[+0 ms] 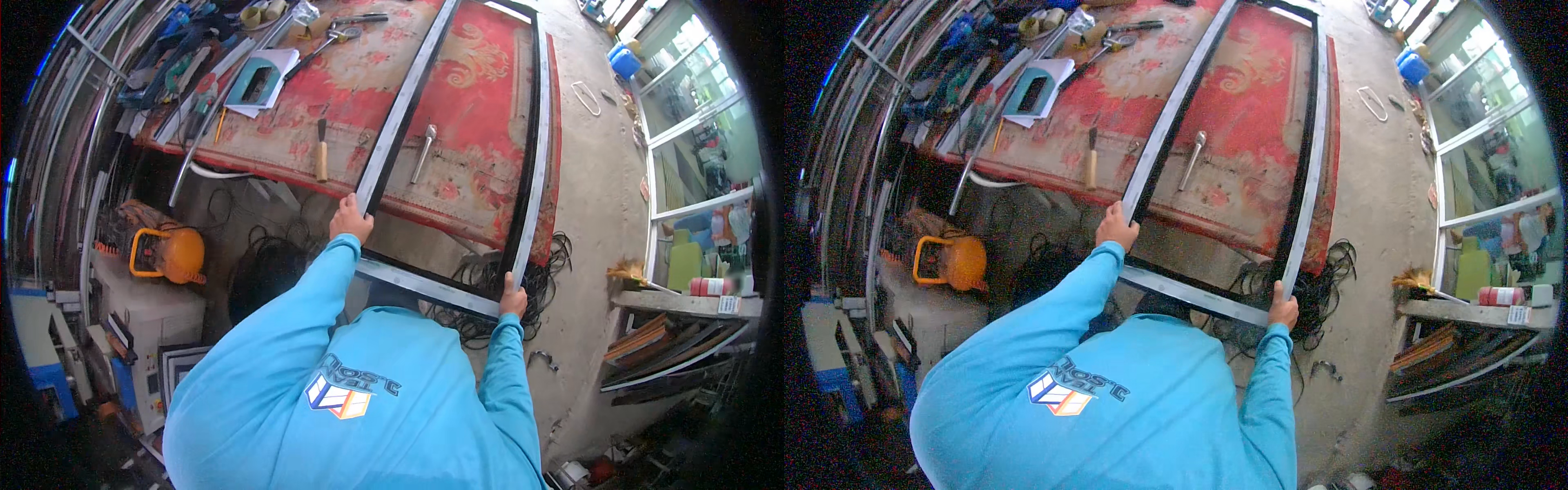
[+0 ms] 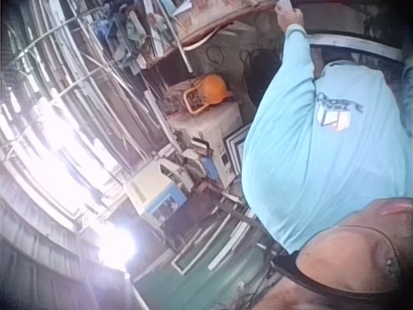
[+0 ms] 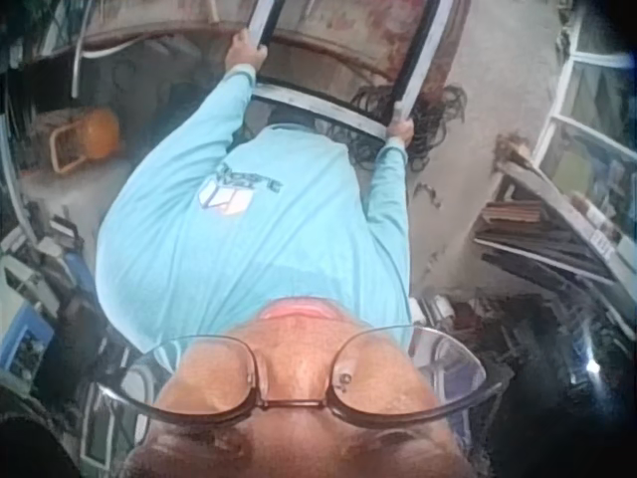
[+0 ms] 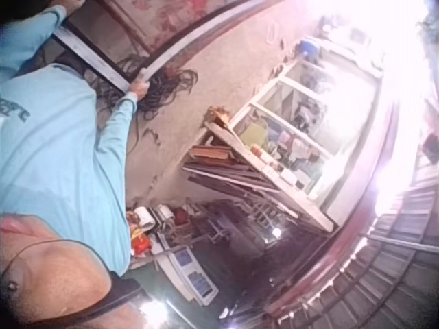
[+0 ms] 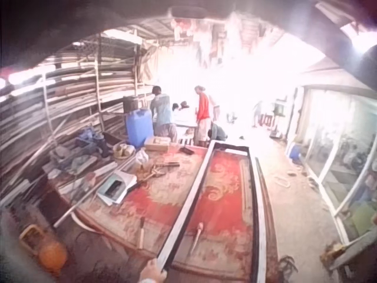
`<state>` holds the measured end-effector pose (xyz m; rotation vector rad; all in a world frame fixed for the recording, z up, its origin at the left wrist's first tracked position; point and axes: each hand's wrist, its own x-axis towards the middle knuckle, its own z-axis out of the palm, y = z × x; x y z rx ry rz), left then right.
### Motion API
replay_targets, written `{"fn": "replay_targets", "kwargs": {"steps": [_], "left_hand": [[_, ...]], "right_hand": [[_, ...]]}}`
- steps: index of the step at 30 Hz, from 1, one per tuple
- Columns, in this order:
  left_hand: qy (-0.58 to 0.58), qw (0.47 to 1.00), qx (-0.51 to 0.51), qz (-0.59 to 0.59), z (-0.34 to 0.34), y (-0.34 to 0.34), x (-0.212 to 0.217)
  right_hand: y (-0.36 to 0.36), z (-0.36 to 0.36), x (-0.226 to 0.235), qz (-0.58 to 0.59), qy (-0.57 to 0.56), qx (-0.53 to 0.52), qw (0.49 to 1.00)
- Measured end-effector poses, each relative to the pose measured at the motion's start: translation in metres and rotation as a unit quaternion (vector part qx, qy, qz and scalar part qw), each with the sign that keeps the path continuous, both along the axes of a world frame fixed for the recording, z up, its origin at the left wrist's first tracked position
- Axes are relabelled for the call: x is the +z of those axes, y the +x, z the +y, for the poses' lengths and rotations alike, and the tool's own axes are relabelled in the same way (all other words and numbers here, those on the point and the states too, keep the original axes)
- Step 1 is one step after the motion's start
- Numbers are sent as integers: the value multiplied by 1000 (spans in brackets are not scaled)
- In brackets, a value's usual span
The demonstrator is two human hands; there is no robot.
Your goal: Assembling and securing the rubber seal and glass into a metal window or door frame using tools and manual pressure.
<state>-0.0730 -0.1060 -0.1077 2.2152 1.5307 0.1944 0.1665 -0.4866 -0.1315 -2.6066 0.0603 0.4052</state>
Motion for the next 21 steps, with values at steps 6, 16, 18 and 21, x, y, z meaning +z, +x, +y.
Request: {"fn": "replay_targets", "kwargs": {"steps": [6,16,18,21], "left_hand": [[-8,1000,-2,0,1,-1,0],[-7,1000,4,7,-2,1,6],[-16,1000,2,13,-1,0,6],[-27,999,-3,20,1,0,5]], "right_hand": [[1,1,-1,-7,4,2,1000],[-3,4,9,6,22,1,1000],[-3,4,7,-7,18,0,1000],[-2,2,3,-10,5,0,1000]]}}
